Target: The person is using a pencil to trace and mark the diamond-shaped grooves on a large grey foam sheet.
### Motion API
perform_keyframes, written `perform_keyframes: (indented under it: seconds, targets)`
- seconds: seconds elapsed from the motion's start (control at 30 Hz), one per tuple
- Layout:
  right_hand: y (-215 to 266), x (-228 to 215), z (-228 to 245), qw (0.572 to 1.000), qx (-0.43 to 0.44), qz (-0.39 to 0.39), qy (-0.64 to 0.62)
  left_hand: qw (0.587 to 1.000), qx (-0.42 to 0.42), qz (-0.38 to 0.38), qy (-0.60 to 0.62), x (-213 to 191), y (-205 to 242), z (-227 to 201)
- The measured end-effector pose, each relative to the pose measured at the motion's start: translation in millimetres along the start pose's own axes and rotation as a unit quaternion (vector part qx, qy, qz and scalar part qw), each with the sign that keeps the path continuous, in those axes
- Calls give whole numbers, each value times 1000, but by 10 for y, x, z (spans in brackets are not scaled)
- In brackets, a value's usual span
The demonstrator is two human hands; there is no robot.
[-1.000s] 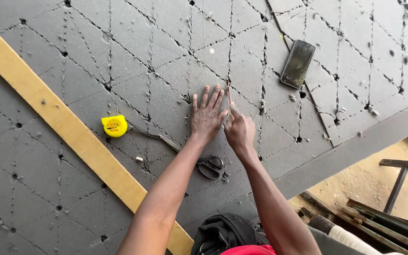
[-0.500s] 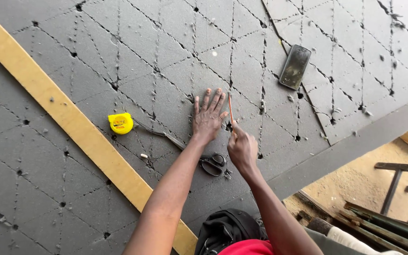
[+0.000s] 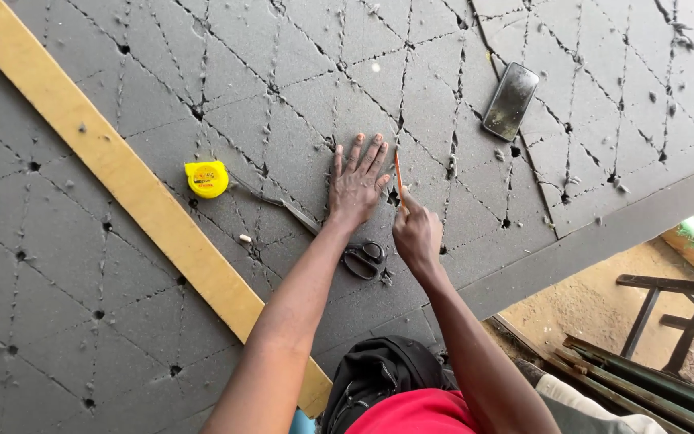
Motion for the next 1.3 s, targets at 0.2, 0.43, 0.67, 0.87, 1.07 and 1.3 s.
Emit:
perform_keyframes:
  seconds: [0.2, 0.43, 0.67, 0.87, 1.07, 1.3]
  targets:
    - [468, -69, 49, 998, 44, 22, 31, 1000, -11, 8, 26, 69, -34, 15]
    - [470, 47, -127, 998, 29, 10, 51, 999, 21, -34, -28, 0, 2, 4]
    - [409, 171, -220, 996, 31, 32, 80, 999, 2, -36, 22, 123, 2, -21]
    - [857, -14, -165, 995, 71, 49, 45, 998, 33, -43, 8, 56, 299, -56]
    - [807, 85, -258, 995, 53, 66, 49, 997, 23, -66, -24, 184, 318, -63]
    - [1026, 76, -315, 991, 65, 89, 73, 998, 23, -61, -27, 39, 335, -65]
Point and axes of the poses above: each hand's wrist, its own y-axis away from the middle knuckle, its own x-axis out of the palm, z = x × y, the point moved 6 cm from there along -y, towards the middle knuckle, and after that the axes turned 8 degrees about -y, right-handed, at the moved point
